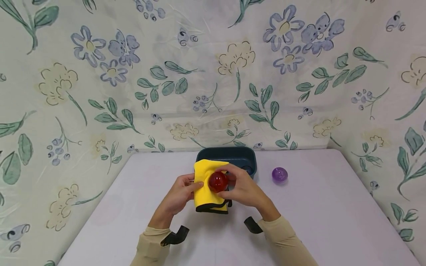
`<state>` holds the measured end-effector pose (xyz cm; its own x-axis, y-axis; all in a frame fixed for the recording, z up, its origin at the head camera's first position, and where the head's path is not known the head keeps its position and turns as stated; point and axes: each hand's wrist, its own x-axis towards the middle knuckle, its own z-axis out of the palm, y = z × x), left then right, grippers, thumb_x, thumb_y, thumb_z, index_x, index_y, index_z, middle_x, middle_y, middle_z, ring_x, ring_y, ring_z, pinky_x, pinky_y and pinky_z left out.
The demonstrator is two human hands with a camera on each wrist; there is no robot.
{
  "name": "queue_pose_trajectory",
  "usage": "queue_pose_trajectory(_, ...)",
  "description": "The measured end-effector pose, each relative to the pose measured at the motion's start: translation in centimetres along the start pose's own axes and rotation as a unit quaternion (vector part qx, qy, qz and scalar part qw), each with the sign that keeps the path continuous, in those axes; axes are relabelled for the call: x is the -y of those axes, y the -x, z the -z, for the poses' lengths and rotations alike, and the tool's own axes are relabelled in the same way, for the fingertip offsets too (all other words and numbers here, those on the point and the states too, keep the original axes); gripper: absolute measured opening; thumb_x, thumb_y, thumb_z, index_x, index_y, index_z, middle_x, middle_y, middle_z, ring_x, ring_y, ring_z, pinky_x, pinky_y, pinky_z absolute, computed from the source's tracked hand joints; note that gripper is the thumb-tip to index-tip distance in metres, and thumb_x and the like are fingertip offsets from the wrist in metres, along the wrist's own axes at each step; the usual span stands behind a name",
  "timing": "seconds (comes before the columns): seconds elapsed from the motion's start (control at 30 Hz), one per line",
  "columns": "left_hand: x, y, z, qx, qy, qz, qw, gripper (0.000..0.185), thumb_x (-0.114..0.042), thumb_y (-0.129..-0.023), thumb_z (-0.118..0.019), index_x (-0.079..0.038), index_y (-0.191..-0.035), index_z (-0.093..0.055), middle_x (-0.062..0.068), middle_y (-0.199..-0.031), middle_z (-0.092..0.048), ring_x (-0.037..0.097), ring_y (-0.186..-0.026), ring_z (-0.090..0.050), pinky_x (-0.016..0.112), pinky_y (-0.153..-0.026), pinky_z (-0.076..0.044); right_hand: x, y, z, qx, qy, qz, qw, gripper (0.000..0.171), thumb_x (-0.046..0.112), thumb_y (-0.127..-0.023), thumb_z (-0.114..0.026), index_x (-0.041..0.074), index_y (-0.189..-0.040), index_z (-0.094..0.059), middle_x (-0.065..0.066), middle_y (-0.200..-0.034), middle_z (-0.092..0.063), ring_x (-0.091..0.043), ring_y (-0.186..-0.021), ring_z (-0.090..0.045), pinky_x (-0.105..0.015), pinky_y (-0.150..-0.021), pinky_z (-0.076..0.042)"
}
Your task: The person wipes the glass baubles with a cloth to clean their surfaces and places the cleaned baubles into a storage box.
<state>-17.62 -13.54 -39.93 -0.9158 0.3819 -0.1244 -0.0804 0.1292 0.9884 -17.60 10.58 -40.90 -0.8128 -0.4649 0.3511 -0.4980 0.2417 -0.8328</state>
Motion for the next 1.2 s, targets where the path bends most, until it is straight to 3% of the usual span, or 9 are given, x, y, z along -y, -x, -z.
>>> queue_pose_trajectory(0.17, 0.0, 0.1, 0.1, 0.004, 0.002, 0.000, 1.0000, 0.044, -0.012, -0.105, -0.054, 0.007, -0.144, -0.050, 0.026, -0.135, -0.066, 0.025, -0.107, -0.076, 0.038, -0.092, -0.063, 0.0, 0.1, 0.2, -0.017, 0.049, 0.002, 0.999, 0.061, 0.014, -0.081, -0.088, 0.017, -0.136, -0.063, -0.005, -0.139, -0.065, -0.026, -0.122, -0.064, -0.047, -0.105, -0.057)
queue_pose_trajectory(0.33, 0.0, 0.1, 0.1, 0.001, 0.002, 0.002, 1.0000, 0.044, -0.011, -0.105, -0.055, 0.007, -0.144, -0.050, 0.026, -0.136, -0.066, 0.027, -0.109, -0.075, 0.039, -0.093, -0.063, 0.2, 0.2, 0.4, -0.021, 0.088, -0.009, 0.996, 0.062, 0.017, -0.080, -0.089, 0.016, -0.137, -0.064, -0.003, -0.138, -0.066, -0.025, -0.124, -0.061, -0.043, -0.102, -0.058)
queue_pose_trajectory(0.53, -0.2, 0.3, 0.2, -0.002, -0.002, 0.000, 1.0000, 0.043, -0.012, -0.105, -0.055, 0.007, -0.144, -0.051, 0.025, -0.136, -0.066, 0.028, -0.109, -0.075, 0.039, -0.093, -0.062, 0.5, 0.2, 0.4, -0.023, 0.068, -0.004, 0.997, 0.061, 0.010, -0.082, -0.087, 0.011, -0.138, -0.063, -0.009, -0.139, -0.067, -0.027, -0.118, -0.068, -0.048, -0.103, -0.058)
queue_pose_trajectory(0.7, -0.3, 0.4, 0.3, 0.000, -0.001, 0.001, 1.0000, 0.043, -0.012, -0.105, -0.056, 0.006, -0.144, -0.051, 0.024, -0.136, -0.067, 0.027, -0.108, -0.076, 0.038, -0.093, -0.063, 0.5, 0.1, 0.4, -0.028, 0.034, -0.007, 0.999, 0.062, 0.006, -0.082, -0.085, 0.008, -0.139, -0.062, -0.011, -0.140, -0.065, -0.028, -0.119, -0.069, -0.045, -0.106, -0.056)
queue_pose_trajectory(1.0, -0.5, 0.5, 0.3, 0.000, 0.002, -0.006, 1.0000, 0.044, -0.012, -0.105, -0.056, 0.006, -0.144, -0.052, 0.024, -0.135, -0.067, 0.024, -0.106, -0.076, 0.036, -0.092, -0.063, 0.1, 0.0, 0.2, -0.060, 0.020, -0.047, 0.997, 0.064, 0.013, -0.082, -0.087, 0.010, -0.140, -0.059, -0.014, -0.139, -0.062, -0.036, -0.125, -0.065, -0.052, -0.103, -0.057)
queue_pose_trajectory(1.2, -0.5, 0.5, 0.2, -0.014, 0.001, -0.005, 0.9999, 0.042, -0.011, -0.104, -0.057, 0.007, -0.142, -0.054, 0.025, -0.132, -0.069, 0.024, -0.105, -0.076, 0.036, -0.091, -0.063, -0.6, -0.1, 0.3, -0.058, 0.010, -0.039, 0.997, 0.063, 0.010, -0.082, -0.087, 0.007, -0.138, -0.058, -0.016, -0.137, -0.060, -0.039, -0.123, -0.068, -0.042, -0.099, -0.058)
